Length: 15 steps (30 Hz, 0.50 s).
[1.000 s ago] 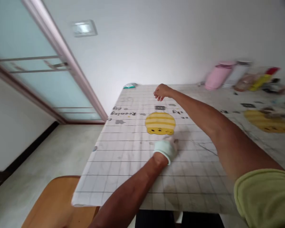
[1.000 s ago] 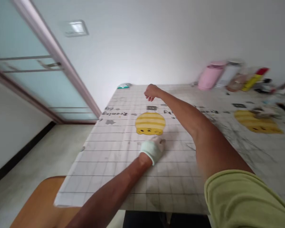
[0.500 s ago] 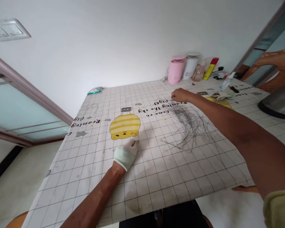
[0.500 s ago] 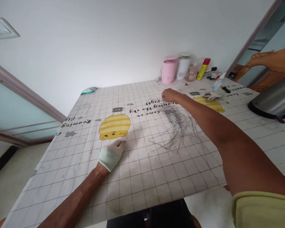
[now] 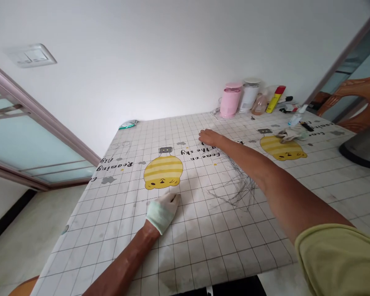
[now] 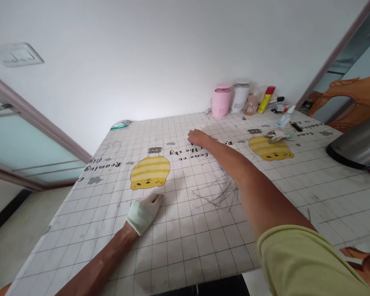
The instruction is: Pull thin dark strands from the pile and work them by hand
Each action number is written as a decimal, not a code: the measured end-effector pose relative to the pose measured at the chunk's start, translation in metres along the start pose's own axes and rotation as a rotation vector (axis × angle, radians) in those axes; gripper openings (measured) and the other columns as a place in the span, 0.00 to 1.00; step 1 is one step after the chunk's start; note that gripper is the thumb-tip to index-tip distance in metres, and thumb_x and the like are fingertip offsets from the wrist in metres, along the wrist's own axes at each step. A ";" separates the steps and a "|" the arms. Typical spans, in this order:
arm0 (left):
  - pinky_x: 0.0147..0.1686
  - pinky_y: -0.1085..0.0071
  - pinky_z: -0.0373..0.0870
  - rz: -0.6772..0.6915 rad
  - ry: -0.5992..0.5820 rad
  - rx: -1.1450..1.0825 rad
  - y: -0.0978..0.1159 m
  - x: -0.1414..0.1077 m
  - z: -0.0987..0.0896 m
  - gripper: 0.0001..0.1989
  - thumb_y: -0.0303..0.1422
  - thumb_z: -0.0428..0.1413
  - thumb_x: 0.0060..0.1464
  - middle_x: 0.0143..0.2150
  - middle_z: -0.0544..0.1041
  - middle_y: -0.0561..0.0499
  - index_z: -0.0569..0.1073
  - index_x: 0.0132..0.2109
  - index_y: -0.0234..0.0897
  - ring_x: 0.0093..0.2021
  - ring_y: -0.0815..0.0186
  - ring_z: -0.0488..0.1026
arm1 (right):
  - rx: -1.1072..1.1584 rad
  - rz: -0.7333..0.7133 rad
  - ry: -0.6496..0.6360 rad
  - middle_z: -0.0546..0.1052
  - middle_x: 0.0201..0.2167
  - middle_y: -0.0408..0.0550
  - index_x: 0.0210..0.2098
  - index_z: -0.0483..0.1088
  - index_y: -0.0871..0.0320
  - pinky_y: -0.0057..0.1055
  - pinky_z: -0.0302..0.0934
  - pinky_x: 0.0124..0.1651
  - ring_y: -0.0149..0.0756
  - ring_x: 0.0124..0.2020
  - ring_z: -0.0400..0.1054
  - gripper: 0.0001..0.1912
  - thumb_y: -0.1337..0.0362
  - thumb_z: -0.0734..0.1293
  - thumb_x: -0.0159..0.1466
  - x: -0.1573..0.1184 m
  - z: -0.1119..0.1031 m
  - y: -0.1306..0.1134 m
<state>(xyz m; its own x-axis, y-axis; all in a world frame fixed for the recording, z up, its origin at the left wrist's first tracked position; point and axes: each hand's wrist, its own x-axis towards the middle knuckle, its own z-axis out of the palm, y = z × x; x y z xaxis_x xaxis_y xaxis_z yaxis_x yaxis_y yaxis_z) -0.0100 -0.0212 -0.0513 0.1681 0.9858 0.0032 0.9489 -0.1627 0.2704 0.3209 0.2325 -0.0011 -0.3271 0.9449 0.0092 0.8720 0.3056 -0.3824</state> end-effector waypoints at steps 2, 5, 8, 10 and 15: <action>0.37 0.68 0.63 0.009 -0.017 0.019 0.001 0.000 0.000 0.19 0.41 0.50 0.73 0.35 0.83 0.53 0.81 0.37 0.44 0.35 0.64 0.78 | -0.063 -0.012 0.019 0.77 0.45 0.59 0.39 0.75 0.57 0.45 0.58 0.63 0.55 0.58 0.64 0.05 0.69 0.72 0.63 -0.004 -0.008 -0.001; 0.36 0.67 0.63 0.045 -0.051 0.045 0.002 0.001 -0.001 0.18 0.41 0.51 0.73 0.37 0.84 0.51 0.82 0.39 0.44 0.37 0.62 0.78 | -0.120 -0.011 0.054 0.78 0.44 0.58 0.42 0.76 0.56 0.44 0.60 0.60 0.56 0.57 0.66 0.05 0.65 0.73 0.66 -0.013 -0.033 0.001; 0.36 0.67 0.63 0.062 -0.062 0.042 0.004 0.001 -0.005 0.19 0.41 0.50 0.73 0.38 0.84 0.50 0.83 0.41 0.43 0.38 0.61 0.79 | -0.205 0.003 0.099 0.78 0.43 0.59 0.41 0.76 0.57 0.44 0.60 0.58 0.57 0.57 0.66 0.03 0.68 0.72 0.68 -0.027 -0.064 0.002; 0.36 0.67 0.64 0.054 -0.071 0.028 0.006 0.000 -0.010 0.19 0.41 0.49 0.74 0.39 0.84 0.49 0.82 0.41 0.42 0.39 0.60 0.79 | -0.321 0.007 0.128 0.78 0.45 0.60 0.41 0.76 0.58 0.44 0.59 0.57 0.56 0.56 0.67 0.06 0.73 0.71 0.67 -0.039 -0.083 0.000; 0.39 0.68 0.66 0.101 -0.122 -0.041 0.010 -0.002 -0.023 0.17 0.40 0.50 0.72 0.41 0.84 0.48 0.82 0.42 0.43 0.40 0.59 0.79 | -0.495 0.091 0.250 0.79 0.52 0.64 0.51 0.75 0.61 0.42 0.58 0.52 0.54 0.52 0.70 0.11 0.72 0.65 0.72 -0.079 -0.109 -0.017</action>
<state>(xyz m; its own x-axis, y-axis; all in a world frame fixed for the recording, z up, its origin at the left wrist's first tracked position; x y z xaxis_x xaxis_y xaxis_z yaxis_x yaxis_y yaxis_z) -0.0069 -0.0239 -0.0265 0.2954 0.9517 -0.0839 0.9143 -0.2562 0.3136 0.3712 0.1655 0.1051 -0.1992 0.9506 0.2379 0.9792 0.1836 0.0866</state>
